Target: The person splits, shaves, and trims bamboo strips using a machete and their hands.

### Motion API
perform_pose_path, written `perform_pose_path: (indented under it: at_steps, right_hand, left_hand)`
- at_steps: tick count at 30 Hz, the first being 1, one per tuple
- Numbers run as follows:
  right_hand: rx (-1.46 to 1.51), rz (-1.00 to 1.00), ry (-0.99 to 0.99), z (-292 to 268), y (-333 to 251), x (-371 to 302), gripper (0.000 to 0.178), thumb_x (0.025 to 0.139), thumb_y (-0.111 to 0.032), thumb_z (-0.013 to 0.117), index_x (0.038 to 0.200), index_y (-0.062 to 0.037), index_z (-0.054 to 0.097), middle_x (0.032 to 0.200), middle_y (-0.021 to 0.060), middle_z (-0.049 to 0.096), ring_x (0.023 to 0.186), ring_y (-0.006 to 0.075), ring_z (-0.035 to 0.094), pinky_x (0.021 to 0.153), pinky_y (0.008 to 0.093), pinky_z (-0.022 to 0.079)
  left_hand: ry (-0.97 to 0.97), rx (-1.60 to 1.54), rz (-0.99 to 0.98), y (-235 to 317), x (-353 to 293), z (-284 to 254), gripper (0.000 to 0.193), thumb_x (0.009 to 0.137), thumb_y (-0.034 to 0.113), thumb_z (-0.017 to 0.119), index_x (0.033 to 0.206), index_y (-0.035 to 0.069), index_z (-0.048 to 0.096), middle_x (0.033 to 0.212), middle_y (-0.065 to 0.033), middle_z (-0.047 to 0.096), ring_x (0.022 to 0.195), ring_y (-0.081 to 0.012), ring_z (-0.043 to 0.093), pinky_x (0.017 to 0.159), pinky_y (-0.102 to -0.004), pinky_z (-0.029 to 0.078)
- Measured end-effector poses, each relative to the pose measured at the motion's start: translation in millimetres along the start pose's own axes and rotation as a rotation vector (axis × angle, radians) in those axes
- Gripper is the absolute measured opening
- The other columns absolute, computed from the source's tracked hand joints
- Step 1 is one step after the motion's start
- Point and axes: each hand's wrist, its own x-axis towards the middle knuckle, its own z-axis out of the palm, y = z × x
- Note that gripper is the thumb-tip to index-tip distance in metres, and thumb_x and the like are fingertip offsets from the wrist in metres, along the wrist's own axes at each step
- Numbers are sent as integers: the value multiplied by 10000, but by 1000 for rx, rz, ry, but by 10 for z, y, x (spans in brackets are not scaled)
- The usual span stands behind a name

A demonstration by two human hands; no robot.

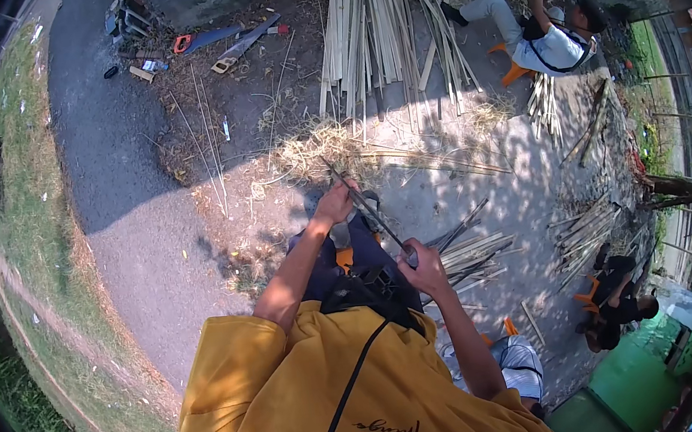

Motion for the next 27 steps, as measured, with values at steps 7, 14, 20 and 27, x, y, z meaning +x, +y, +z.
perform_pose_path:
  at_steps: [7,14,20,27]
  right_hand:
    - [-26,87,-30,42,-19,42,267,845,-208,709,1015,-18,630,799,227,689,828,450,695,719,470,547]
    - [-137,69,-54,170,-97,183,245,815,-188,687,983,-24,617,764,191,685,745,408,699,696,455,536]
    - [-148,35,25,177,14,147,266,780,-168,678,988,-10,627,745,197,679,714,426,670,734,518,512]
    - [-193,-80,-58,100,61,442,255,767,-147,670,968,6,634,755,200,690,716,393,687,742,494,528]
  left_hand:
    - [8,13,-29,-121,48,52,423,874,73,594,1291,127,547,1298,-148,587,1221,-387,566,1008,-465,491]
    - [935,28,-111,123,-497,-1042,316,765,-95,491,1070,-34,544,1040,-166,519,951,-331,537,864,-448,442]
    - [612,373,605,2826,-469,-1765,266,887,185,624,1135,108,567,1200,-100,562,1261,-267,495,1024,-479,327]
    - [44,729,405,1941,178,-1437,447,1045,416,417,1149,59,664,1253,-190,548,1277,-304,494,1183,-596,235]
